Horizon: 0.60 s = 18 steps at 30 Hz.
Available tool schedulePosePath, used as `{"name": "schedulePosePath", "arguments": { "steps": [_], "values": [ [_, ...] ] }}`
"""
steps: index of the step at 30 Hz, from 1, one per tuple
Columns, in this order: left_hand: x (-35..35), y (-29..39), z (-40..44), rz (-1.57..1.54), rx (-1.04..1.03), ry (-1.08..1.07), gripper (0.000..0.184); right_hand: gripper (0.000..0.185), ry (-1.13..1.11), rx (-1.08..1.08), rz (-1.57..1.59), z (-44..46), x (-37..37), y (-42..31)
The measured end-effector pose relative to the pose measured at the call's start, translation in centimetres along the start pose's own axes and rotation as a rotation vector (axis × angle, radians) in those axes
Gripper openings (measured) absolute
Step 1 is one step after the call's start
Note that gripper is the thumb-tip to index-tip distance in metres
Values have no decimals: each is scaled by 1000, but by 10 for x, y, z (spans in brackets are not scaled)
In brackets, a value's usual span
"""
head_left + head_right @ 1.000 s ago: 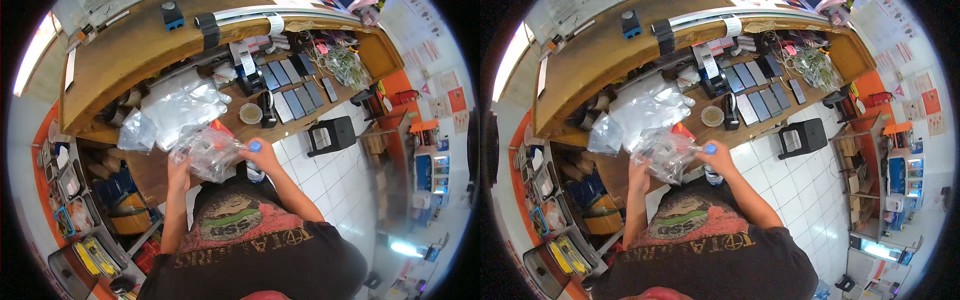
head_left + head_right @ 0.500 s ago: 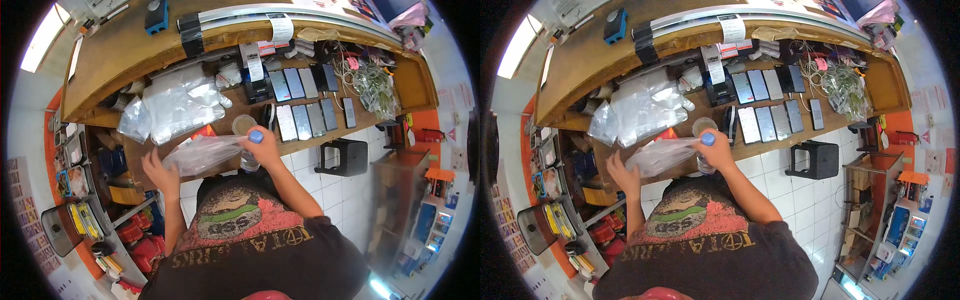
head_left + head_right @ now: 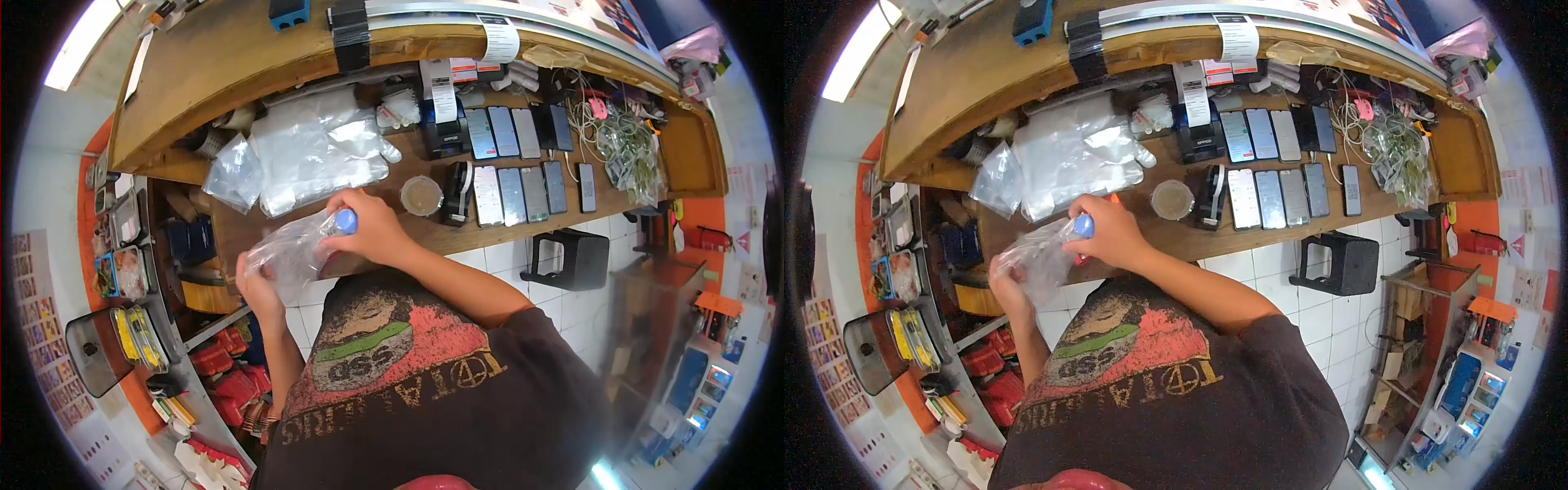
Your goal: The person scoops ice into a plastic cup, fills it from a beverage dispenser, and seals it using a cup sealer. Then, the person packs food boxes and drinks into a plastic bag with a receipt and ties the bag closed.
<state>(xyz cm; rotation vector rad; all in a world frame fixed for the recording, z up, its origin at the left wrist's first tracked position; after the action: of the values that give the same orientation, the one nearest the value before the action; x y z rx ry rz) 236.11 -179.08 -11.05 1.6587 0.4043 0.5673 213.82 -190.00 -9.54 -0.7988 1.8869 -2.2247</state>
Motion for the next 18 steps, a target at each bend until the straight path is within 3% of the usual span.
{"name": "schedulePosePath", "arguments": {
  "steps": [2, 4, 5, 6, 8, 10, 11, 13, 15, 16, 18],
  "values": [
    [-9, 32, -6, -129, 56, 86, 16, 52, 58, -22, 21, -3, -27, -3],
    [-24, 58, -16, -192, -120, 173, 11, 60, 113, -49, 42, 0, -55, 2],
    [-13, 55, -15, -102, -156, -23, 11, 63, 118, -91, 52, 2, -70, 9],
    [-8, 53, -19, -106, -151, -25, 11, 66, 123, -133, 63, 4, -84, 17],
    [-9, 70, -29, -119, -263, -250, 19, 69, 137, -159, 35, 12, -97, 29],
    [0, 71, -30, -146, -270, -288, 25, 68, 164, -278, 148, 20, -99, 30],
    [4, 71, -28, -39, -396, -185, 25, 68, 167, -281, 145, 24, -97, 32],
    [12, 68, -20, 65, -518, -84, 25, 68, -106, -264, 411, 28, -93, 33],
    [25, 58, -5, 81, -602, 85, 26, 67, -217, -238, 490, 28, -93, 28],
    [33, 51, -1, 79, -596, 82, 26, 67, -330, -217, 576, 27, -96, 21],
    [46, 35, 8, -15, -534, -163, 32, 66, -329, -235, 706, 31, -104, 4]
  ]
}}
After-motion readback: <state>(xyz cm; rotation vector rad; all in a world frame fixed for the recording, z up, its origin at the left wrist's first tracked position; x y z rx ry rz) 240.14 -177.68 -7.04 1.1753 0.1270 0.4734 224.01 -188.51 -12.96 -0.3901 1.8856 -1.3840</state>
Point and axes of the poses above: each hand's wrist, its own z-axis towards the middle knuckle, its own x-axis out of the back of the hand, y = z × x, the point moved 1 cm from there along z, towards the middle knuckle, and after that the axes turned 1 degree about -y, right-handed, at the moved point
